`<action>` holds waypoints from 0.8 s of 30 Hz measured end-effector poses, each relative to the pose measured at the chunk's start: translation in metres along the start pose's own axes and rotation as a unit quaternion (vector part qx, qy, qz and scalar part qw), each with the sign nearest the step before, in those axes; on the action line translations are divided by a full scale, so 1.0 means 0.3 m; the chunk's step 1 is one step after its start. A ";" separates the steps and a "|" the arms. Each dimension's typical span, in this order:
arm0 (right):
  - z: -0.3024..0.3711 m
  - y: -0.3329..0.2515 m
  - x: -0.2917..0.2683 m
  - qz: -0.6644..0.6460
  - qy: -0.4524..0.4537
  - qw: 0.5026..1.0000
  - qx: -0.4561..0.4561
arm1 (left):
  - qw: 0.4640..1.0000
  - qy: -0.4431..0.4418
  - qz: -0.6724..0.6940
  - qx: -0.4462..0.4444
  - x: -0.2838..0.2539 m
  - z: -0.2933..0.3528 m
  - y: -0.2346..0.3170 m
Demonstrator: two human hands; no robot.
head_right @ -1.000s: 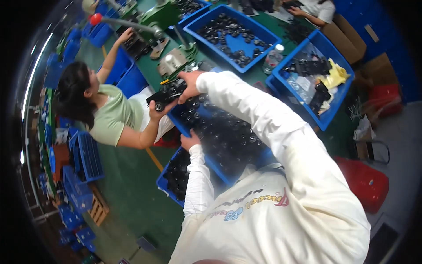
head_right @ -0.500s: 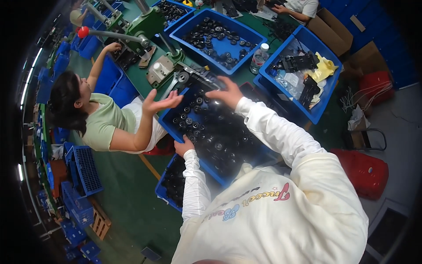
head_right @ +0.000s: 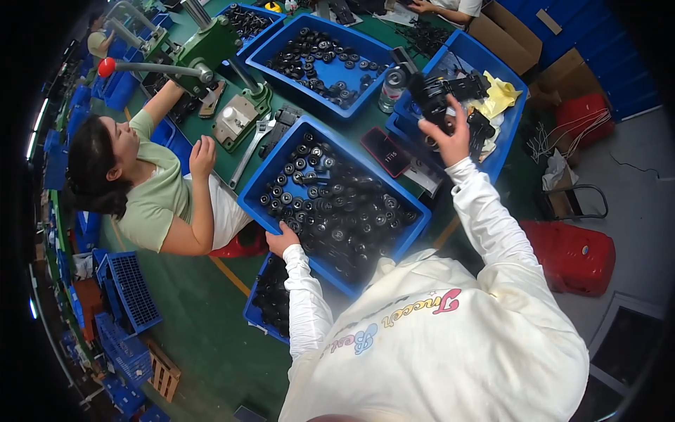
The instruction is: Assemble a toy car by attaching wheels and other plastic components to the chassis.
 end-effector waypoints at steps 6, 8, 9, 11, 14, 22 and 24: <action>0.005 -0.003 0.007 -0.029 -0.059 0.998 0.002 | 1.000 0.003 -0.003 -0.001 0.007 -0.010 -0.031; 0.022 0.000 0.070 -0.041 -0.096 0.995 0.007 | 1.000 0.002 -0.002 -0.002 0.004 -0.014 -0.039; 0.024 0.032 0.111 -0.058 -0.103 0.993 0.030 | 1.000 0.016 0.000 -0.001 0.007 -0.021 -0.056; 0.015 0.047 0.208 -0.118 -0.102 0.984 0.082 | 1.000 0.012 -0.007 -0.003 0.008 -0.014 -0.039; -0.071 0.073 0.365 -0.093 -0.072 0.981 0.152 | 1.000 -0.008 -0.001 -0.010 -0.010 -0.001 -0.002; -0.299 0.125 0.696 0.315 -0.023 0.920 0.234 | 1.000 -0.010 -0.001 -0.015 -0.037 0.008 0.028; -0.330 0.125 0.725 0.380 -0.001 0.894 0.236 | 1.000 -0.010 0.002 -0.009 -0.041 0.020 0.051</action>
Point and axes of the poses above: each hand's wrist, its own z-axis away from the middle knuckle, its own x-axis out of the palm, y = z × x, the point moved 3 cm from there along -z, towards the middle knuckle, and after that the axes turned 7 degrees about -y, right-handed, at the moved point
